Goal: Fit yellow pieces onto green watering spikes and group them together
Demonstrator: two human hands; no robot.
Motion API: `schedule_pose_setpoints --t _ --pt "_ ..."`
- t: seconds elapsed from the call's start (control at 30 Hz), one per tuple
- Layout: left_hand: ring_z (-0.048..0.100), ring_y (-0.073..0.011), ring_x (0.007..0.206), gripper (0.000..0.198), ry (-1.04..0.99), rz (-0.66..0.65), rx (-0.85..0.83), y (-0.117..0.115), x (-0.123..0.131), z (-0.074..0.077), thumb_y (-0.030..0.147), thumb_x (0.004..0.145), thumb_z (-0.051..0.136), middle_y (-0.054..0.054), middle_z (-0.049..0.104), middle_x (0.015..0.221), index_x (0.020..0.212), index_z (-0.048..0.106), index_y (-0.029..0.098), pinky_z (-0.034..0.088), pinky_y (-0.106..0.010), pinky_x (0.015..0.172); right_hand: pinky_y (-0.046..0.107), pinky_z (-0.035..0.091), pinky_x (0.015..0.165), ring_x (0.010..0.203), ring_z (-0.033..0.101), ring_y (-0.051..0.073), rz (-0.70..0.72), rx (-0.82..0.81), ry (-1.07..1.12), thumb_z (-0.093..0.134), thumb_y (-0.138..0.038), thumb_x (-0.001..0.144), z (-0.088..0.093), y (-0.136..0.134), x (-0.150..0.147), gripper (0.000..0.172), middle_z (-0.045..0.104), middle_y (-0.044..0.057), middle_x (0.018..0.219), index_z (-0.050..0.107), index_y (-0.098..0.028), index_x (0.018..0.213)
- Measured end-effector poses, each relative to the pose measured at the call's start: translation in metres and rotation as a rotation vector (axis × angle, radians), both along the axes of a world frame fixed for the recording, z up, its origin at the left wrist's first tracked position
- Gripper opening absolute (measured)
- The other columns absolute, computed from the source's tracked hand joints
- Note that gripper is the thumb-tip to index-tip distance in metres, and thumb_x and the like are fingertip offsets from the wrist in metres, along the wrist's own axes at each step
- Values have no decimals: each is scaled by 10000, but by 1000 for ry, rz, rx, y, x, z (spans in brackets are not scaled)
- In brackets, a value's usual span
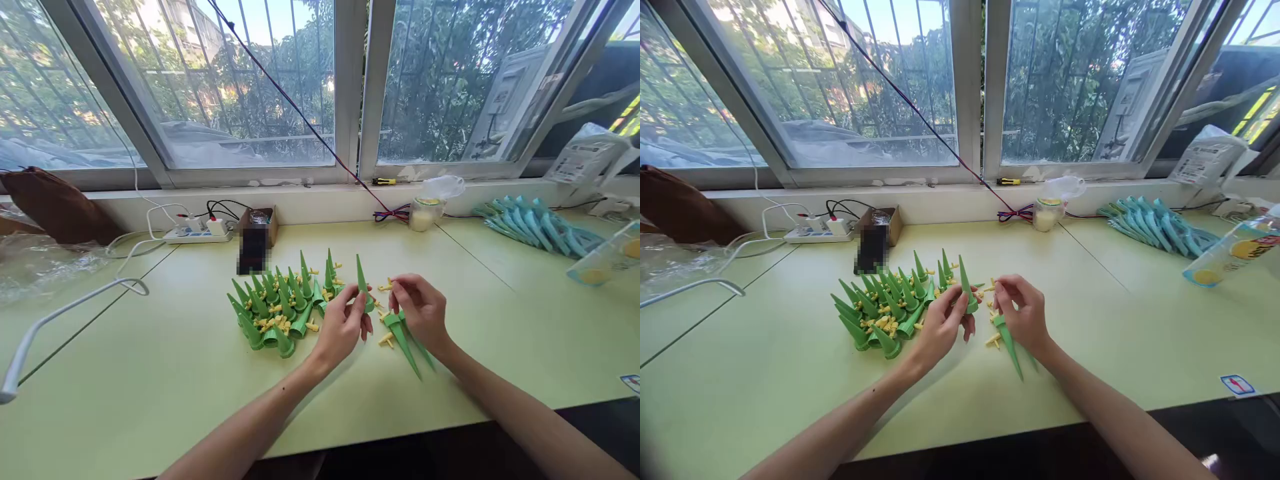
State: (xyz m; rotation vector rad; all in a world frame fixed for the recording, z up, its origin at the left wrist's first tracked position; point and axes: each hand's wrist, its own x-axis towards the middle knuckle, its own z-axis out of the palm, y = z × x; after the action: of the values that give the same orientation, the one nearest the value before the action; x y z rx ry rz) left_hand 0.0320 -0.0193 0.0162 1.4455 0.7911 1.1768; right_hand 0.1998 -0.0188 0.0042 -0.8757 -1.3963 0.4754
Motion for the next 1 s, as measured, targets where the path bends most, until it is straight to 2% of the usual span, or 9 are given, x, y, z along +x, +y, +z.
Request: schedule_pose_setpoints --t 0.13,0.33,0.5,0.67,0.77,0.87,1.0 --pt "574 -65 472 402 -38 -34 -45 2 0 0 539 960 557 -75 638 1020 1086 589 159 453 -216 401 273 557 509 520 605 131 57 16 -24 627 -305 976 0 0 -3 99 620 -13 679 647 -213 945" --pt "539 -58 464 417 -72 -72 -96 3 -1 -1 529 963 556 -73 649 996 1145 580 154 425 -215 409 267 580 534 556 612 121 120 33 -61 615 -251 984 -2 -1 -5 57 632 3 752 654 -214 966" --pt "485 -35 442 419 -54 -64 -68 3 0 -1 544 947 592 -24 608 889 1078 618 146 345 -197 398 272 594 553 564 606 118 137 38 -82 605 -252 988 -2 -2 -5 67 647 15 789 659 -213 978" --pt "516 -51 442 390 -63 -39 -59 4 0 -3 515 876 708 -2 620 814 981 628 148 365 -205 426 254 566 524 539 593 114 105 39 -70 600 -243 989 -3 -2 -6 74 622 -5 727 659 -208 959" --pt "512 -71 425 391 -55 -38 -75 4 -1 -5 499 830 765 27 618 674 942 608 159 374 -208 434 245 549 513 529 586 109 93 44 -73 595 -227 990 -2 -3 -5 67 603 -17 702 651 -210 958" --pt "485 -79 393 398 -37 -11 -98 2 -1 -6 501 804 787 60 577 536 884 574 175 356 -200 426 240 539 518 538 581 104 108 75 -82 588 -190 987 -2 -3 -4 68 602 -16 726 650 -212 970" --pt "434 -72 369 419 30 26 -99 -2 -1 -4 515 775 804 73 554 460 858 560 185 316 -184 409 246 541 539 583 585 109 147 127 -108 590 -141 970 -4 -3 -3 112 623 6 801 664 -218 1006"
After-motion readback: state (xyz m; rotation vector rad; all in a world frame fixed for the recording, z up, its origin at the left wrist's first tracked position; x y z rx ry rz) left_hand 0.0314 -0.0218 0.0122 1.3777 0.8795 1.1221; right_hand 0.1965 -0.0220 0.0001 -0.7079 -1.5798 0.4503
